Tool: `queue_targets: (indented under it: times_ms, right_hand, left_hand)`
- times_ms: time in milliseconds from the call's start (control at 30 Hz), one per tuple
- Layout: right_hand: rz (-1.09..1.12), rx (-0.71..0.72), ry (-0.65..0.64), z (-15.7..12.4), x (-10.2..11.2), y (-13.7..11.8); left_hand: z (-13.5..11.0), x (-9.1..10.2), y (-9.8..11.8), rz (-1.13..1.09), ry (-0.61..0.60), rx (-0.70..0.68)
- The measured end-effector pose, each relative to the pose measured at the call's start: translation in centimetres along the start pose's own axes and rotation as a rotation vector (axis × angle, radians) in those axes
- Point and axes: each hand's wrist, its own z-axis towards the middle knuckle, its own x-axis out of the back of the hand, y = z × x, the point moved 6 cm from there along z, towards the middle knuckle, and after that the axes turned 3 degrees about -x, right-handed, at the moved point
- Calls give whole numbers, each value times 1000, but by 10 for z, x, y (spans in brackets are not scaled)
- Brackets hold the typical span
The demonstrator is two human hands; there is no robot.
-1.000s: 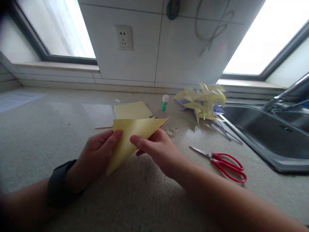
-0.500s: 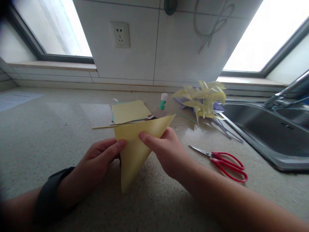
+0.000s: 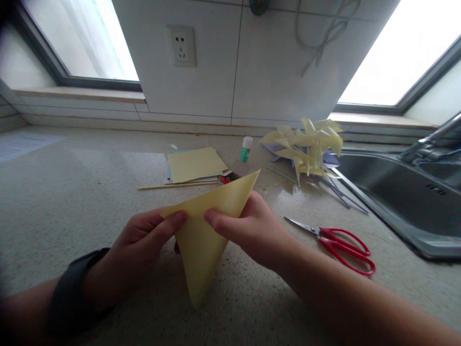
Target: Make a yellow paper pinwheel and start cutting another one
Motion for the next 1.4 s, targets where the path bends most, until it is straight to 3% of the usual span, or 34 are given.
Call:
queue_targets:
  times_ms: [333,533,900,967,1067,1167,1400]
  right_hand:
    - [66,6,-73,7,-4,-17]
    - [-7,112,96,16,20,-30]
    - [46,250,339,21,38,-44]
    - [84,195,320,24,40,-39]
    - [91,85,190,28,31,-28]
    - [8,81,106,27,22,-22]
    - [-46,201,267,24,29,-30]
  left_hand:
    - [-3,1,0,113,12,16]
    - [1,4,-2,172,90,74]
    - [0,11,-2,313,200,109]
    - [0,11,-2,303,212,105]
    - [0,14,-6,311,212,107]
    - [0,16,-10,324,200,125]
    - [2,13,-9,370,189,112]
